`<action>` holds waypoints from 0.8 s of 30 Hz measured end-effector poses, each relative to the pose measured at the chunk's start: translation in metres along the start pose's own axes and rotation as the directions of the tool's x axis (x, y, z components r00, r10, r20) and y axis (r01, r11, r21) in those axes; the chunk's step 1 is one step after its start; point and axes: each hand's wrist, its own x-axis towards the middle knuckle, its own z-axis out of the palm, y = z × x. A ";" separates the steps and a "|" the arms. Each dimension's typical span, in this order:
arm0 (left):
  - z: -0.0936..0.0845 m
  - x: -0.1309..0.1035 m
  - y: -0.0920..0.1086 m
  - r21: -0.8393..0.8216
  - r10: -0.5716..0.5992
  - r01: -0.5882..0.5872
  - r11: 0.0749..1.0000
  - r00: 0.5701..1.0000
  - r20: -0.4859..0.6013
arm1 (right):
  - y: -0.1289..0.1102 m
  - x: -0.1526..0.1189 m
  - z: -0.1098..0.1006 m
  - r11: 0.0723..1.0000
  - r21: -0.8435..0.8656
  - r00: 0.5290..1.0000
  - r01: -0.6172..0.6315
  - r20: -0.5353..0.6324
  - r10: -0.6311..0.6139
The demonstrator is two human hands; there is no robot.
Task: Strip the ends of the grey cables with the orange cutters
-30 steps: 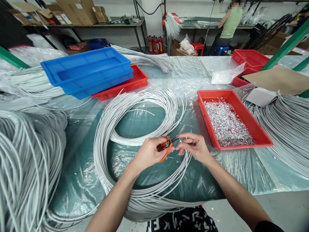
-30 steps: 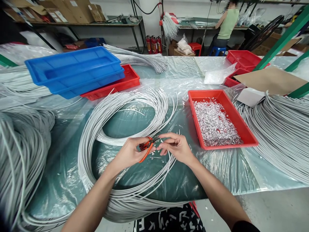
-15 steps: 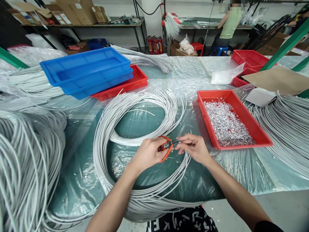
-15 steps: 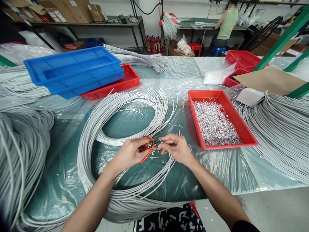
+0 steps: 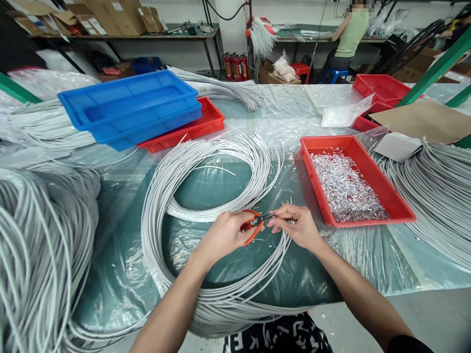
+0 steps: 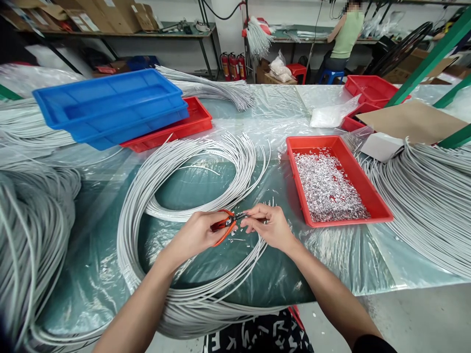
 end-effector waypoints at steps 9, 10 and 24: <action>0.003 0.003 -0.001 -0.380 -0.116 0.053 0.923 0.982 -0.146 | -0.004 -0.003 0.002 0.998 -0.041 0.998 0.047 0.039 -0.045; 0.005 0.003 -0.001 -0.449 -0.134 0.048 0.892 0.978 -0.161 | -0.005 -0.003 0.003 0.997 -0.057 0.998 0.050 0.043 -0.048; 0.017 0.005 0.004 -0.717 -0.163 0.047 0.695 0.982 -0.094 | -0.004 -0.012 0.011 0.758 -0.533 0.922 0.376 0.138 -0.361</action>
